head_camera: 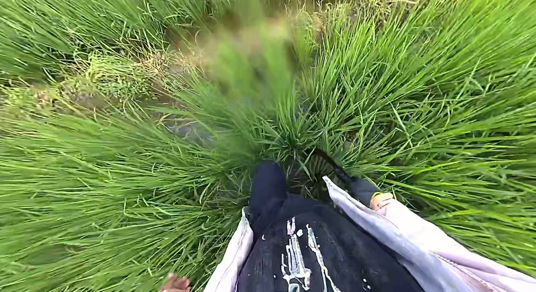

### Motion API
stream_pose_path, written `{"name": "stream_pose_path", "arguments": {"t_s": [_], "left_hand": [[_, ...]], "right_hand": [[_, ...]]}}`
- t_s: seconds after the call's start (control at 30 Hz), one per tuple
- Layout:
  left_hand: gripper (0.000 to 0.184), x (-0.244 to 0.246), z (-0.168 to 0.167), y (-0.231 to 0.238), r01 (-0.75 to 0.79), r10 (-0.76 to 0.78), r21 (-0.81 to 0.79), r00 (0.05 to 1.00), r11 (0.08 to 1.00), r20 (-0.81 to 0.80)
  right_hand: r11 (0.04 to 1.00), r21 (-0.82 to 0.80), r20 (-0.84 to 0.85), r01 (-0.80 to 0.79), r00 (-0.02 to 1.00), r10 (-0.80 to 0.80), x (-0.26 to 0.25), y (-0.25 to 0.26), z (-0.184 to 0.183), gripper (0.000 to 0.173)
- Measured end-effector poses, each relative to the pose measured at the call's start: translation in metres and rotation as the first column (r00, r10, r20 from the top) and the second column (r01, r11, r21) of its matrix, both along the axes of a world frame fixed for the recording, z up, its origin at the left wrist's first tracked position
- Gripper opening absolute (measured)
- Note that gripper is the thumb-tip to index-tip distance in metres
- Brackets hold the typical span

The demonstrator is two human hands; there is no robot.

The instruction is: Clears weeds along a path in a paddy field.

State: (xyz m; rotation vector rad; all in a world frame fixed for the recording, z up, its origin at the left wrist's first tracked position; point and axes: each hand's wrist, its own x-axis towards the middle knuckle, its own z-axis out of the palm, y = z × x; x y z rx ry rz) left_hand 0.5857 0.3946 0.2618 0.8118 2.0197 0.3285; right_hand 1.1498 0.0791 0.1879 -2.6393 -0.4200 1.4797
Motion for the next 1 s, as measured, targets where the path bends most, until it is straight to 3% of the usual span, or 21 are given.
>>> {"name": "stream_pose_path", "arguments": {"t_s": [0.07, 0.13, 0.17, 0.27, 0.37, 0.5, 0.57, 0.63, 0.67, 0.73, 0.77, 0.8, 0.83, 0.93, 1.0], "left_hand": [[0.050, 0.013, -0.067, -0.015, 0.142, -0.139, -0.037, 0.988, 0.989, 0.066], [0.058, 0.020, -0.142, -0.016, 0.408, -0.416, 0.168, 0.909, 0.897, 0.009], [0.059, 0.041, -0.150, -0.006, 0.460, -0.467, 0.145, 0.884, 0.876, 0.017], [0.046, 0.152, -0.086, 0.050, 0.355, -0.346, -0.062, 0.930, 0.933, 0.121], [0.046, 0.192, -0.083, 0.128, 0.282, -0.284, 0.035, 0.952, 0.959, 0.112], [0.043, 0.267, -0.057, 0.255, 0.336, -0.340, 0.142, 0.941, 0.931, 0.000], [0.040, 0.305, -0.050, 0.330, 0.453, -0.469, 0.252, 0.883, 0.855, 0.006], [0.041, 0.323, -0.057, 0.424, 0.590, -0.712, 0.483, 0.694, 0.647, 0.107], [0.041, 0.349, -0.034, 0.463, 0.667, -0.779, 0.442, 0.614, 0.599, 0.129], [0.029, 0.479, 0.048, 0.476, 0.502, -0.486, 0.240, 0.865, 0.831, -0.128], [0.028, 0.520, 0.079, 0.491, 0.502, -0.477, 0.212, 0.864, 0.839, -0.158], [0.031, 0.533, 0.098, 0.509, 0.563, -0.567, 0.274, 0.821, 0.780, -0.072], [0.035, 0.532, 0.106, 0.527, 0.627, -0.672, 0.348, 0.740, 0.697, 0.013], [0.040, 0.555, 0.120, 0.538, 0.608, -0.603, 0.183, 0.793, 0.773, -0.089], [0.038, 0.526, 0.086, 0.557, 0.638, -0.622, 0.174, 0.770, 0.750, -0.142]], "right_hand": [[1.000, -0.012, 0.028, 0.023, 0.999, -0.023, 0.030, 0.010, 0.004, 0.061], [0.995, 0.040, 0.032, 0.089, 0.995, -0.091, 0.051, 0.020, 0.011, 0.059], [0.987, 0.088, 0.034, 0.138, 0.989, -0.141, 0.060, 0.025, 0.008, 0.059], [0.903, 0.222, -0.043, 0.369, 0.929, -0.369, 0.081, 0.048, -0.004, 0.063], [0.771, 0.279, -0.159, 0.572, 0.820, -0.550, 0.097, 0.083, -0.027, 0.068], [0.650, 0.289, -0.245, 0.702, 0.711, -0.659, 0.120, 0.145, -0.064, 0.063], [0.649, 0.267, -0.247, 0.713, 0.701, -0.669, 0.148, 0.186, -0.074, 0.058], [0.661, 0.261, -0.229, 0.703, 0.711, -0.665, 0.190, 0.226, -0.074, 0.052], [0.668, 0.261, -0.211, 0.697, 0.717, -0.665, 0.214, 0.244, -0.069, 0.055], [0.627, 0.277, -0.213, 0.729, 0.682, -0.699, 0.259, 0.280, -0.051, 0.055], [0.593, 0.275, -0.209, 0.757, 0.649, -0.731, 0.283, 0.299, -0.037, 0.059], [0.556, 0.282, -0.203, 0.782, 0.615, -0.762, 0.307, 0.319, -0.021, 0.059], [0.519, 0.303, -0.196, 0.799, 0.585, -0.787, 0.327, 0.334, -0.009, 0.056], [0.387, 0.365, -0.189, 0.847, 0.475, -0.860, 0.356, 0.356, 0.009, 0.051], [0.316, 0.380, -0.178, 0.870, 0.403, -0.898, 0.355, 0.356, 0.014, 0.055]]}}
